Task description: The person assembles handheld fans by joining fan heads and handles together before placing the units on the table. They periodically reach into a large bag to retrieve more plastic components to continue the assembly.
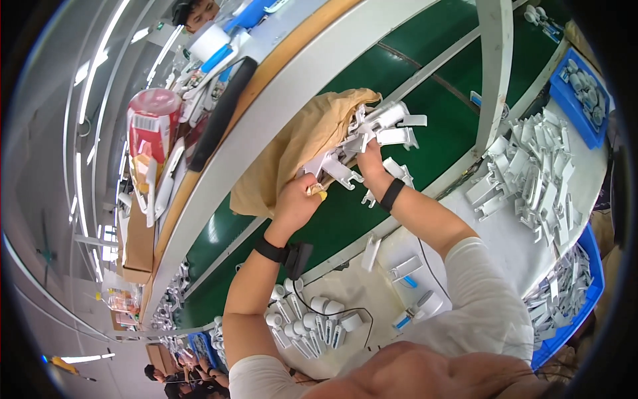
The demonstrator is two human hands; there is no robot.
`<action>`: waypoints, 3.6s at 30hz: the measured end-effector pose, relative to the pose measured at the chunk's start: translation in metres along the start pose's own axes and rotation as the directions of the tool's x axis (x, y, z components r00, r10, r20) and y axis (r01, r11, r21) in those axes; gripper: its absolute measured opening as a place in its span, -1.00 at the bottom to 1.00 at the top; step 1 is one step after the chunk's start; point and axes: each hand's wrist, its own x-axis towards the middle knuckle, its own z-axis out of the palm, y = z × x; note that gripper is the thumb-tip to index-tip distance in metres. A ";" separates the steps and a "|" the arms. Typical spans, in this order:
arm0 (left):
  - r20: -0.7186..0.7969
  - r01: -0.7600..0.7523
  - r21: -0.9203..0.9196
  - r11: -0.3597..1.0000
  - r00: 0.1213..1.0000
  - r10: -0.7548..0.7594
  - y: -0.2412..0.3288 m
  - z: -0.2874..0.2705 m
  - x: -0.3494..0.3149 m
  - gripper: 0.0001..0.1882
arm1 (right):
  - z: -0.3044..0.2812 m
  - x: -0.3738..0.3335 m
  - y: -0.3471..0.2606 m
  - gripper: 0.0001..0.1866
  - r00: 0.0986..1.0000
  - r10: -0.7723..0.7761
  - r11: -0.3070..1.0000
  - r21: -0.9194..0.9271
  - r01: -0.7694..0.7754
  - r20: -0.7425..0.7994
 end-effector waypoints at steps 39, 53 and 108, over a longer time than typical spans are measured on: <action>-0.174 -0.069 -0.394 0.917 0.985 -0.001 0.048 -0.023 -0.080 -0.90 | 0.017 -0.138 -0.118 -0.57 0.873 0.039 0.126 -0.869 0.479 0.487; -0.182 -0.118 -0.463 0.879 0.983 0.036 0.020 -0.012 -0.070 -0.88 | -0.088 -0.148 -0.169 -0.65 0.946 0.063 0.725 -0.667 0.175 0.318; -0.512 0.437 0.047 0.898 0.783 -0.354 -0.394 -0.029 -0.117 -0.58 | -0.026 -0.233 -0.072 -0.62 0.824 0.560 0.816 -0.111 -0.567 -0.088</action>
